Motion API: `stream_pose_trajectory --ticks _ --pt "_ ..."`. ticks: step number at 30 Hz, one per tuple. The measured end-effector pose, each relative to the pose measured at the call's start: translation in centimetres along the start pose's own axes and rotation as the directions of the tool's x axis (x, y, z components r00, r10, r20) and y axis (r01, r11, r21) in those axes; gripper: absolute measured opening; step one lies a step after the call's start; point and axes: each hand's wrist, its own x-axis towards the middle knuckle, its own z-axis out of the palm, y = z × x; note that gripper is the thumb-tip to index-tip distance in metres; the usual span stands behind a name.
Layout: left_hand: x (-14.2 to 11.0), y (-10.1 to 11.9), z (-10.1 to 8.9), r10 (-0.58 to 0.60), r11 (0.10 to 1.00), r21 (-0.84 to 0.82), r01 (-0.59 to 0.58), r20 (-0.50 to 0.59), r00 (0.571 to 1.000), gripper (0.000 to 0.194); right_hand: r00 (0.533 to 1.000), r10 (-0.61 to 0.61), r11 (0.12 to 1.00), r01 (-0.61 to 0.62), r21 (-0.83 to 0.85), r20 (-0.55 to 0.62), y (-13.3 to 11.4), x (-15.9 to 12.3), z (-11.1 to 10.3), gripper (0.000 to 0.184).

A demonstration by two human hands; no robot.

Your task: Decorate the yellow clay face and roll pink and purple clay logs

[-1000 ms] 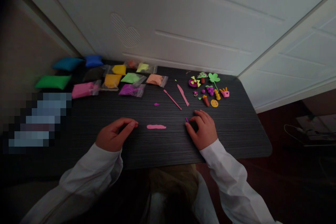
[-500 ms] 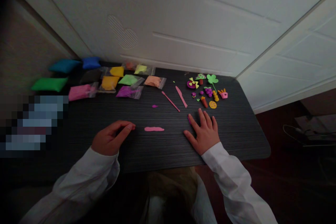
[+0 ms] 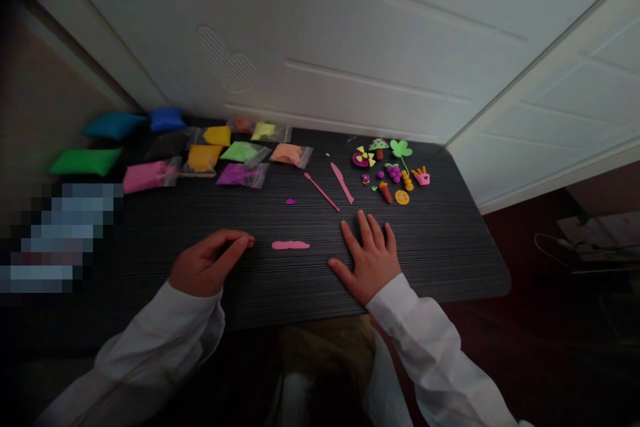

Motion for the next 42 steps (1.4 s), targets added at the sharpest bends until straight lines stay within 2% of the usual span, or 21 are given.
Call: stream_pose_trajectory --ticks 3,8,14,21,27,33,38,42 --pt "0.0 0.1 0.0 0.007 1.0 -0.007 -0.007 -0.009 1.0 0.023 1.0 0.002 1.0 -0.002 0.002 -0.004 0.2 0.0 0.0 0.061" --pt "0.0 0.2 0.0 0.022 1.0 -0.006 -0.022 -0.01 1.0 0.023 0.993 0.117 0.993 -0.118 -0.022 -0.033 1.8 0.2 0.2 0.052" --pt "0.0 0.1 0.0 0.015 1.0 0.003 -0.015 -0.019 1.0 0.023 1.0 0.027 1.0 -0.027 0.002 -0.014 0.2 0.1 0.0 0.058" --pt "0.0 0.1 0.0 0.025 1.0 -0.001 -0.025 -0.016 1.0 0.022 0.986 0.165 0.986 -0.166 -0.034 -0.011 0.9 0.2 0.3 0.057" --pt "0.0 0.1 0.0 0.01 1.0 0.006 -0.01 -0.017 1.0 0.022 0.998 0.067 0.998 -0.067 -0.003 -0.003 -0.5 0.3 -0.1 0.06" --pt "0.0 0.2 0.0 0.026 1.0 -0.01 -0.026 -0.012 1.0 0.024 0.986 0.168 0.986 -0.168 -0.009 -0.02 0.7 0.1 0.0 0.053" --pt "0.0 0.2 0.0 0.01 1.0 0.018 -0.009 -0.003 1.0 0.025 0.998 0.054 0.998 -0.053 0.019 -0.027 0.2 -0.2 -0.2 0.056" --pt "0.0 0.2 0.0 0.018 1.0 0.009 -0.018 0.004 1.0 0.025 0.986 0.165 0.986 -0.166 -0.004 -0.033 0.4 -0.1 -0.2 0.051"
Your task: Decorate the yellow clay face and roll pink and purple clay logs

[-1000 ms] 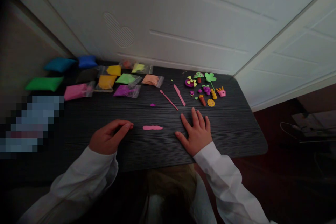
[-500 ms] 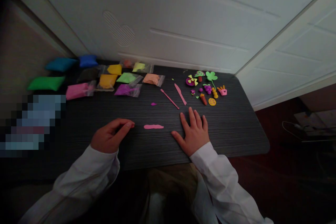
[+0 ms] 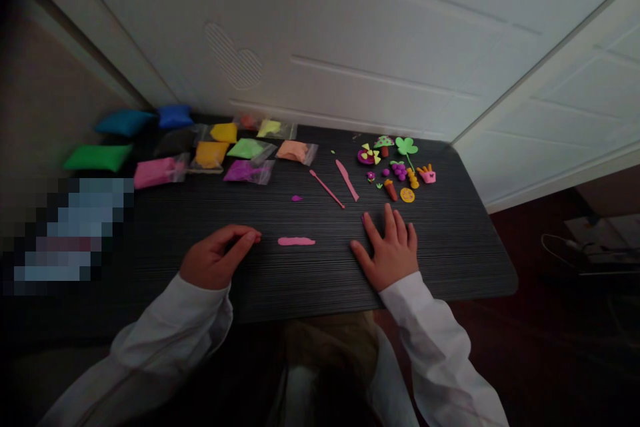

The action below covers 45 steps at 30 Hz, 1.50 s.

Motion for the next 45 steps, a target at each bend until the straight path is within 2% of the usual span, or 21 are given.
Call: stream_pose_trajectory --ticks 2,6,10,15,19,25,30,38,45 --pt "0.0 0.0 0.0 -0.003 1.0 -0.001 0.003 0.007 1.0 0.025 1.0 0.002 1.0 -0.002 -0.006 0.005 0.1 0.0 0.0 0.052" --pt "0.1 0.0 0.0 -0.004 1.0 -0.007 0.004 -0.006 1.0 0.024 0.995 -0.094 0.996 0.093 0.014 0.022 0.0 0.0 0.0 0.055" --pt "0.0 0.0 0.0 0.002 1.0 -0.008 -0.002 -0.012 1.0 0.024 1.0 0.005 1.0 -0.005 0.001 -0.001 0.1 0.1 0.0 0.05" --pt "0.1 0.1 0.0 -0.021 1.0 0.004 0.021 -0.014 1.0 0.024 0.995 -0.097 0.995 0.097 0.03 -0.001 -0.2 0.1 -0.1 0.054" --pt "0.0 0.1 0.0 -0.012 1.0 -0.01 0.012 -0.008 1.0 0.025 1.0 -0.001 1.0 0.002 0.025 -0.023 0.0 0.3 0.1 0.05" --pt "0.0 0.0 0.0 -0.01 1.0 -0.002 0.01 -0.016 1.0 0.025 0.998 -0.063 0.997 0.064 0.041 -0.024 -0.3 0.3 0.1 0.053" --pt "0.0 -0.1 0.0 0.0 1.0 0.002 0.0 -0.002 1.0 0.025 0.999 0.022 0.999 -0.021 0.034 -0.024 -0.1 0.5 0.2 0.05" --pt "-0.1 0.0 0.0 -0.015 1.0 0.011 0.015 -0.007 1.0 0.025 0.999 -0.017 0.994 0.022 0.103 -0.049 0.9 0.5 0.5 0.055" --pt "-0.1 0.1 0.0 -0.002 1.0 0.006 0.002 -0.013 1.0 0.023 0.995 -0.065 0.99 0.073 0.122 -0.07 1.1 0.4 0.4 0.05"
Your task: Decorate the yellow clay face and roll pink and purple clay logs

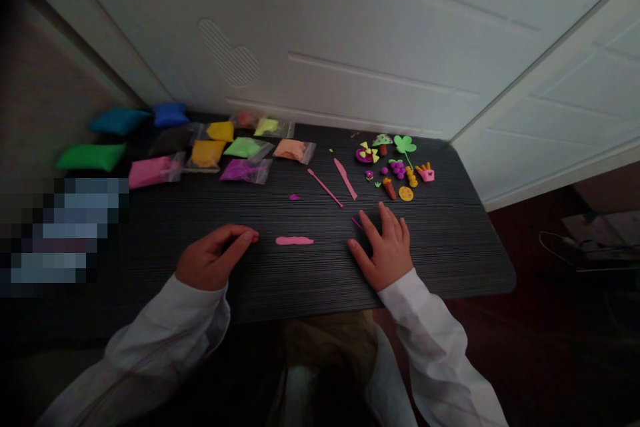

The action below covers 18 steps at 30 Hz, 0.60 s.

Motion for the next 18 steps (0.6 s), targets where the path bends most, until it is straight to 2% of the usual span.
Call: stream_pose_trajectory --ticks 6,13,18 --pt "0.01 0.05 0.01 -0.007 1.0 -0.011 0.007 0.0 1.0 0.024 0.998 -0.029 0.999 0.031 -0.033 0.053 -0.38 0.08 -0.14 0.048" --pt "0.01 -0.11 0.03 0.004 1.0 -0.012 -0.004 0.004 1.0 0.024 0.992 -0.117 0.993 0.118 -0.015 0.053 -0.55 -0.15 -0.39 0.045" --pt "0.04 -0.24 0.1 -0.005 1.0 -0.018 0.005 -0.001 1.0 0.024 0.99 -0.125 0.992 0.126 -0.011 0.059 -0.45 -0.17 -0.14 0.045"
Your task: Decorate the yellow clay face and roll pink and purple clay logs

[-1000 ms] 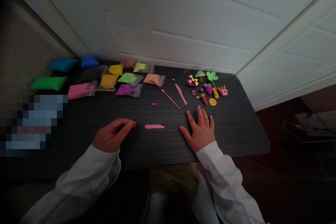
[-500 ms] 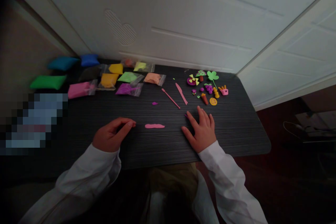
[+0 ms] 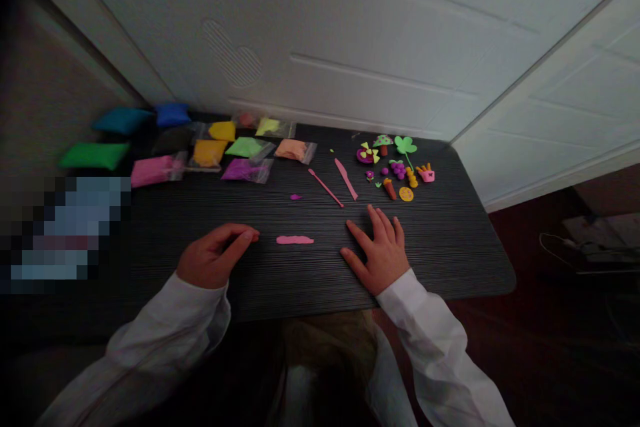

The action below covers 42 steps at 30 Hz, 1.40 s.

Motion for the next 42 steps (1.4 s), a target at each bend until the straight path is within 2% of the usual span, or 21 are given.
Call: stream_pose_trajectory --ticks 13,25,33,42 --pt "-0.1 0.1 0.0 0.014 1.0 -0.022 -0.014 -0.011 1.0 0.022 0.998 0.052 0.999 -0.052 0.004 -0.029 0.2 0.2 0.5 0.048" --pt "0.0 0.2 0.0 0.031 0.999 -0.018 -0.031 -0.014 0.999 0.022 0.991 0.076 0.994 -0.066 0.091 -0.108 0.9 0.1 1.0 0.046" --pt "0.0 0.2 -0.1 0.005 1.0 0.014 -0.004 -0.009 1.0 0.022 0.967 0.159 0.968 -0.113 0.226 -0.198 1.5 0.5 1.6 0.033" --pt "-0.1 0.3 -0.2 0.0 1.0 0.023 0.0 0.007 1.0 0.024 0.939 0.234 0.948 -0.163 0.272 -0.252 0.4 1.3 1.6 0.017"
